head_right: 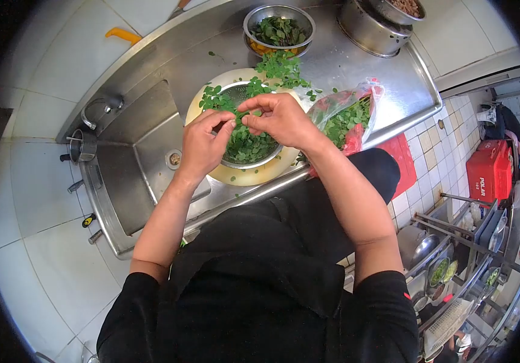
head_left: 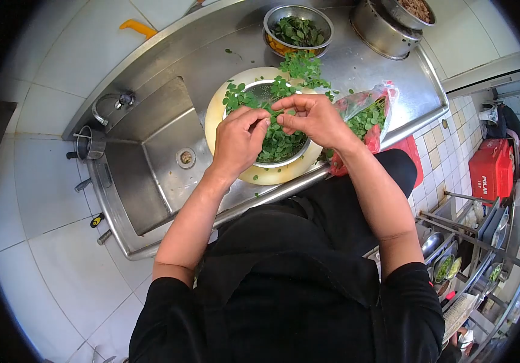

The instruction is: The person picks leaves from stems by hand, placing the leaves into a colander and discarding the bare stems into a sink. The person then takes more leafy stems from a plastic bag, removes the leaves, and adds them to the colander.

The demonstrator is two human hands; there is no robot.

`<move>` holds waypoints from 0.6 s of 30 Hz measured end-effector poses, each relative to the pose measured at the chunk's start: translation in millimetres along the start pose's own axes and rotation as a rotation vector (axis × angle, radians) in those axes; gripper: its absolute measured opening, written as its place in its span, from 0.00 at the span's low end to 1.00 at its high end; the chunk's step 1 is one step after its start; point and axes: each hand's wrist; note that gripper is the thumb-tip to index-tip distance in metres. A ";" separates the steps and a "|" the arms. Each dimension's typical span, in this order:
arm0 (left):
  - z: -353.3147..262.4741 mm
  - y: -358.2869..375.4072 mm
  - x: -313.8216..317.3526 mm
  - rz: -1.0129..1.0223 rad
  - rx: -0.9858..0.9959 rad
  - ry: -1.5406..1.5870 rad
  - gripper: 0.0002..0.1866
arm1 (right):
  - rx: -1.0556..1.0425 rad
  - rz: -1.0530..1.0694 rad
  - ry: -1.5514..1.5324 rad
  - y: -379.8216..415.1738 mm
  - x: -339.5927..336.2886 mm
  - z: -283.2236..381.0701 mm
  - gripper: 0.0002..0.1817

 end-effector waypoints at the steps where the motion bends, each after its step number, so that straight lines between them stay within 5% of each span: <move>1: 1.1 0.1 1.9 -0.012 0.014 -0.009 0.07 | 0.000 0.001 0.000 -0.2 -0.6 -0.6 0.12; 11: 5.7 1.4 -4.4 0.037 -0.190 0.183 0.07 | -0.029 -0.061 0.078 -2.1 -8.3 -1.5 0.09; 18: -4.3 1.0 -2.7 -0.054 -0.024 0.201 0.07 | -0.015 -0.034 0.117 -2.1 -6.0 3.8 0.09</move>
Point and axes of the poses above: each hand's wrist, its own y-axis away from the middle knuckle, its own x-axis out of the palm, z = x × y, and after that the axes turned 14 degrees about -x, right-handed
